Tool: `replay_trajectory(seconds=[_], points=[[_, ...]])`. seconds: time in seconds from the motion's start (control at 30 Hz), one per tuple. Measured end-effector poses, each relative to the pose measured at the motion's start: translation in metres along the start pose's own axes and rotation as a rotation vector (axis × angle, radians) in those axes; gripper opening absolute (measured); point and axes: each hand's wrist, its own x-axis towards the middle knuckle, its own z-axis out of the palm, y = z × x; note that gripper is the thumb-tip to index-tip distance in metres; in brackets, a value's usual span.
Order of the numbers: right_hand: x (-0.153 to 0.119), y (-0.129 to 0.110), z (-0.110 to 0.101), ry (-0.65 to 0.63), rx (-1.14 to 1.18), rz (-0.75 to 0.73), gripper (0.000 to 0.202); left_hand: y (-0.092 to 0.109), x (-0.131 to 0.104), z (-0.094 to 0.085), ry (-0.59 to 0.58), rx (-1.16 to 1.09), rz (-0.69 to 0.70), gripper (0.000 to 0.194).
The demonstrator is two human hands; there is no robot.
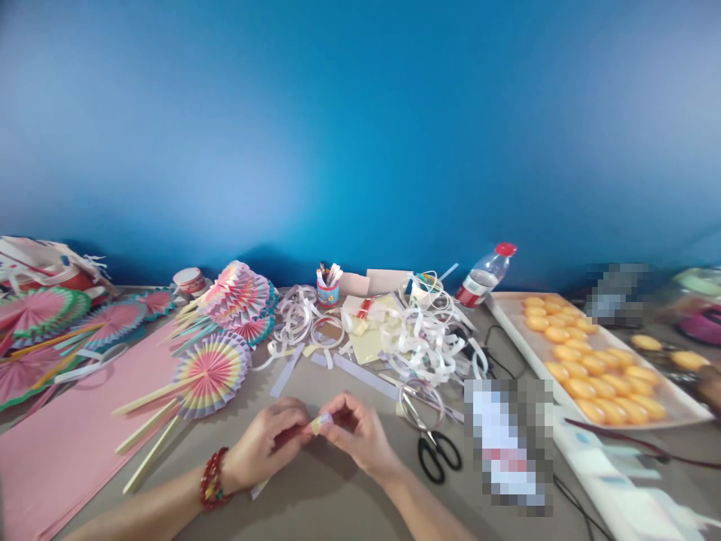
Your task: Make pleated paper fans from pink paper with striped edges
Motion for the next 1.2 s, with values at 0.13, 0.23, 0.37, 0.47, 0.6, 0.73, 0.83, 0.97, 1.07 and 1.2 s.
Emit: replay_trajectory(seconds=[0.13, 0.23, 0.37, 0.47, 0.6, 0.73, 0.83, 0.97, 1.07, 1.2], points=[[-0.001, -0.004, 0.005, 0.043, -0.15, -0.13, 0.017, 0.003, 0.001, 0.0, 0.021, 0.035, -0.068, 0.022], [-0.001, -0.009, 0.009, 0.057, -0.19, -0.201, 0.014, 0.003, 0.0, 0.003, 0.06, 0.073, -0.014, 0.008], [-0.002, -0.01, 0.012, -0.029, -0.154, -0.177, 0.016, 0.002, 0.001, 0.004, 0.135, 0.077, 0.146, 0.006], [-0.002, -0.007, 0.012, -0.041, -0.13, -0.169, 0.017, 0.002, 0.002, 0.003, 0.158, 0.067, 0.21, 0.006], [-0.002, -0.003, 0.009, -0.019, -0.16, -0.262, 0.011, 0.005, 0.003, 0.001, 0.122, 0.056, 0.176, 0.007], [-0.001, -0.006, -0.002, 0.062, -0.122, -0.272, 0.007, 0.006, 0.002, -0.007, 0.072, 0.107, 0.07, 0.022], [0.001, -0.006, -0.011, 0.127, -0.017, -0.239, 0.005, 0.005, 0.002, -0.012, 0.076, 0.172, 0.038, 0.035], [0.003, -0.004, -0.016, 0.169, 0.07, -0.224, 0.004, 0.0, 0.004, -0.016, 0.107, 0.21, 0.03, 0.027], [0.005, -0.002, -0.016, 0.189, 0.092, -0.228, 0.005, -0.003, 0.005, -0.016, 0.107, 0.229, 0.005, 0.033], [0.008, 0.004, -0.02, 0.252, 0.105, -0.212, 0.008, -0.007, 0.005, -0.017, 0.079, 0.215, 0.007, 0.066]])
